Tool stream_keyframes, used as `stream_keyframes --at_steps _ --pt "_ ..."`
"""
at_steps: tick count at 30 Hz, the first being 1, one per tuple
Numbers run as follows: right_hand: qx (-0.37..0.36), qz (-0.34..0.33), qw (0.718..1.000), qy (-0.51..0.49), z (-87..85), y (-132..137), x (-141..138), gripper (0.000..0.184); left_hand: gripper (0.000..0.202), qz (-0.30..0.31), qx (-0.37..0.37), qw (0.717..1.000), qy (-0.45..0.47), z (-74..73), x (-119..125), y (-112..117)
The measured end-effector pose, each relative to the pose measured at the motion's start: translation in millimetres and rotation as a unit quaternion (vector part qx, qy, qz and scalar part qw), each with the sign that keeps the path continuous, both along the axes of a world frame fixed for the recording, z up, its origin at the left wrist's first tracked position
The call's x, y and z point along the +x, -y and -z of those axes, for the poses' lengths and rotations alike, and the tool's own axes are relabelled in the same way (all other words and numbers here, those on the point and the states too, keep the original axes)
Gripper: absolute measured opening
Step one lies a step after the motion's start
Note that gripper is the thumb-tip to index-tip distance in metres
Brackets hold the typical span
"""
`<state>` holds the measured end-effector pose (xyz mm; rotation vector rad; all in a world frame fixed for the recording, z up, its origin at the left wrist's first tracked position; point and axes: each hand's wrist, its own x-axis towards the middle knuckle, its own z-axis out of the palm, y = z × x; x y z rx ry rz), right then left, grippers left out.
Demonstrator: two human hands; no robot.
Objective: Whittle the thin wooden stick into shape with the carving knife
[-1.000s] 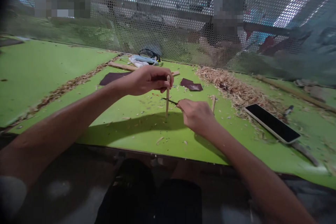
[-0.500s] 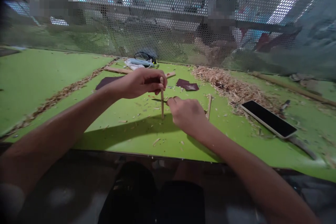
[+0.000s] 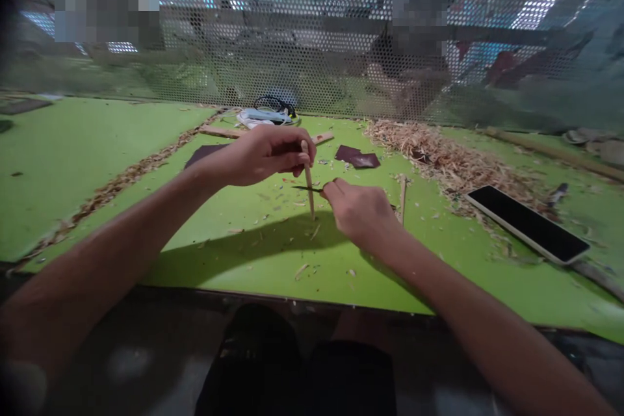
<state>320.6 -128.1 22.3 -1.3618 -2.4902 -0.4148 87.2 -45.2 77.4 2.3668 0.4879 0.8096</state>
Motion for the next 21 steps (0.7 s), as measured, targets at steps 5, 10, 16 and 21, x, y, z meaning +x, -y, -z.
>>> stream_keyframes --at_steps 5,10,16,21 --pt "0.062 0.0 0.998 0.008 1.2 2 -2 0.031 0.018 0.008 -0.009 1.0 0.015 3.1 3 -3" --pt "0.056 0.015 0.998 -0.009 14.3 1 0 0.032 0.02 0.023 -0.013 0.999 0.021 6.3 7 -8" --pt "0.059 0.033 0.997 0.048 27.9 -1 5 0.034 0.021 0.022 -0.012 1.0 0.015 5.7 10 -10" --pt "-0.055 0.051 0.984 0.164 33.6 7 0 0.028 0.017 0.037 -0.009 0.999 0.021 7.1 7 -12"
